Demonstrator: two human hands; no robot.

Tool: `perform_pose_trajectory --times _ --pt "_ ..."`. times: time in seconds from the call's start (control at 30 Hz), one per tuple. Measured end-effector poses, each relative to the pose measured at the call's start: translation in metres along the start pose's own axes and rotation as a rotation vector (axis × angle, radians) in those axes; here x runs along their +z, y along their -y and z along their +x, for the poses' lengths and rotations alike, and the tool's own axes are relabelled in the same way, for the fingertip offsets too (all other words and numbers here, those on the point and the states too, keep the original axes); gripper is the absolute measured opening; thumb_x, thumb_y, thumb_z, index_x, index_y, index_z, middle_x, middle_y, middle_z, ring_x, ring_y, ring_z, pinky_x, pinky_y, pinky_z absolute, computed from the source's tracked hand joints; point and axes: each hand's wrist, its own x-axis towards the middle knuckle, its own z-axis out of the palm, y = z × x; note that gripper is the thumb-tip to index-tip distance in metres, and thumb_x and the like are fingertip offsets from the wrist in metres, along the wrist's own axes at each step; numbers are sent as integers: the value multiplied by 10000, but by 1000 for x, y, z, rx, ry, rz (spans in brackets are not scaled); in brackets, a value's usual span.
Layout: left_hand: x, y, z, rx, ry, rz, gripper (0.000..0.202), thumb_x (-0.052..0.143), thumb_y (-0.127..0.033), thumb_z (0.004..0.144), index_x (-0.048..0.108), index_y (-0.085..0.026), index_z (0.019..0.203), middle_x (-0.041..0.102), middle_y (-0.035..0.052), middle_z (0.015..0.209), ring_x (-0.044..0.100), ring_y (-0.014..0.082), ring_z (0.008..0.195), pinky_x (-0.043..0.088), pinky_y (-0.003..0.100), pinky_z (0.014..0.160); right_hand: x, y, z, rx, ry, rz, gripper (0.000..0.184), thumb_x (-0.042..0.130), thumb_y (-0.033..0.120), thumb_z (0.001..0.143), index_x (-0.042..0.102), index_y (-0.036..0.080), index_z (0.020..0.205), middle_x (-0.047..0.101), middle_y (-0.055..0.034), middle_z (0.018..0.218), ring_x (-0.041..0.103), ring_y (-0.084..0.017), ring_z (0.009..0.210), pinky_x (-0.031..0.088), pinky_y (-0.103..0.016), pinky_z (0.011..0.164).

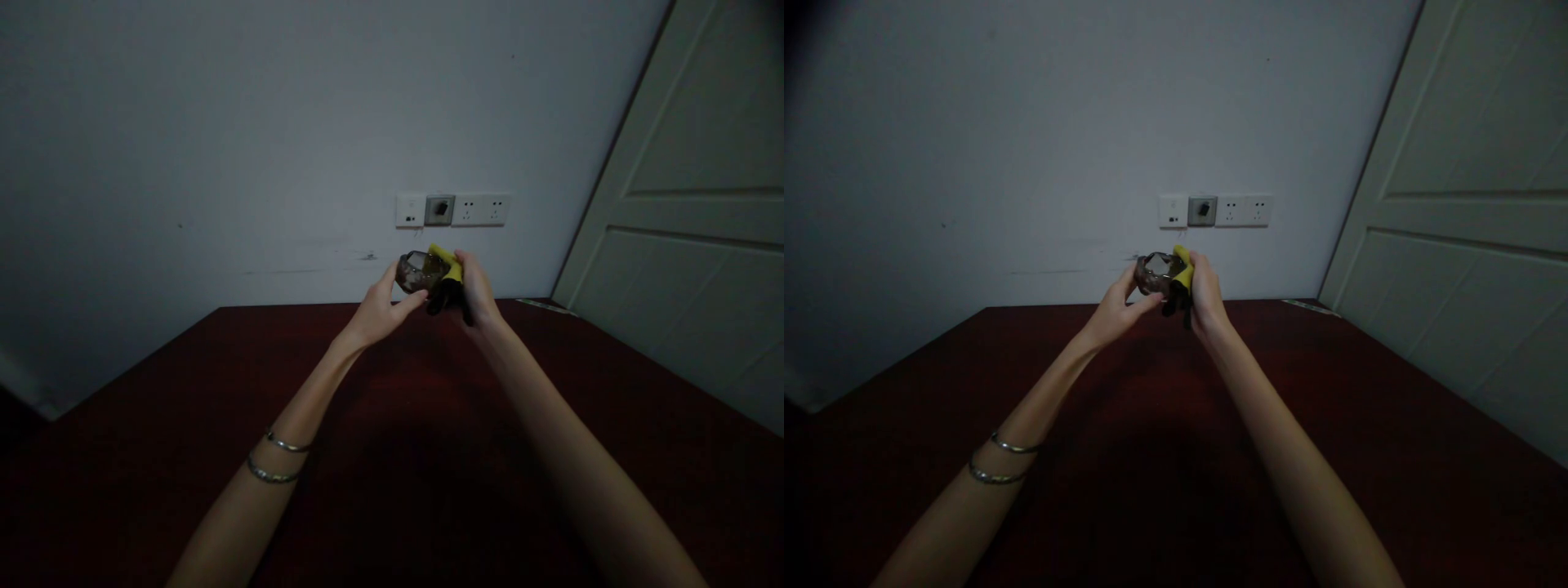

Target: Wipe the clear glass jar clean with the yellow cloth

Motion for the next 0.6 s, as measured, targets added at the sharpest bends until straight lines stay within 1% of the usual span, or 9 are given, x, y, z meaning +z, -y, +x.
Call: perform_pose_trajectory --times 0.07,0.1,0.17,0.23,0.27,0.37,0.43,0.53,0.6 --pt "-1 -4 0 6 39 44 390 595 -332 814 533 -145 1151 613 128 1158 559 241 1075 395 420 999 -2 4 3 69 4 62 282 389 373 857 560 205 708 581 -17 630 584 -178 685 491 -321 641" --pt "-1 -3 0 -2 20 50 398 599 -336 811 532 -139 1150 611 135 1158 557 244 1079 390 424 1005 -3 6 5 96 18 86 289 375 368 863 559 204 711 584 -20 627 590 -181 691 497 -329 650" --pt "0 3 2 -36 -51 -14 499 659 -344 759 505 -117 1175 590 164 1194 548 255 1110 382 432 1019 -4 8 7 119 38 104 294 368 368 864 557 203 711 591 -26 623 599 -185 703 505 -336 662" --pt "3 11 5 -87 -97 -113 596 719 -356 695 486 -109 1184 581 180 1203 550 264 1117 388 442 1015 -4 8 7 114 41 88 301 375 378 859 559 200 700 592 -33 616 603 -188 707 506 -335 667" --pt "4 15 6 -102 -92 -153 598 731 -369 679 494 -114 1165 588 177 1190 557 263 1105 394 446 1008 -4 8 7 111 45 78 307 378 384 857 559 197 693 591 -36 612 603 -190 708 505 -336 669" --pt "6 21 6 -102 -17 -202 503 701 -436 705 544 -130 1071 623 150 1123 576 249 1050 409 446 985 -3 4 3 97 52 65 306 400 397 845 568 189 698 578 -34 605 586 -188 688 495 -338 668" --pt "6 23 6 -98 11 -217 482 666 -480 736 549 -130 1046 627 148 1109 578 244 1035 412 442 977 -1 0 0 81 42 55 284 423 399 832 571 187 715 561 -19 603 544 -163 624 477 -320 634" --pt "4 27 6 -104 -7 -226 505 637 -523 761 523 -127 1053 616 163 1112 575 252 1036 410 454 972 3 -6 -5 48 57 67 225 455 390 805 547 198 732 529 8 604 472 -125 556 443 -283 582" --pt "3 32 6 -89 -50 -219 555 646 -550 745 491 -128 1071 598 170 1121 564 263 1051 401 468 980 7 -11 -7 -15 118 62 199 471 398 793 521 210 753 522 17 625 474 -120 576 437 -268 588"
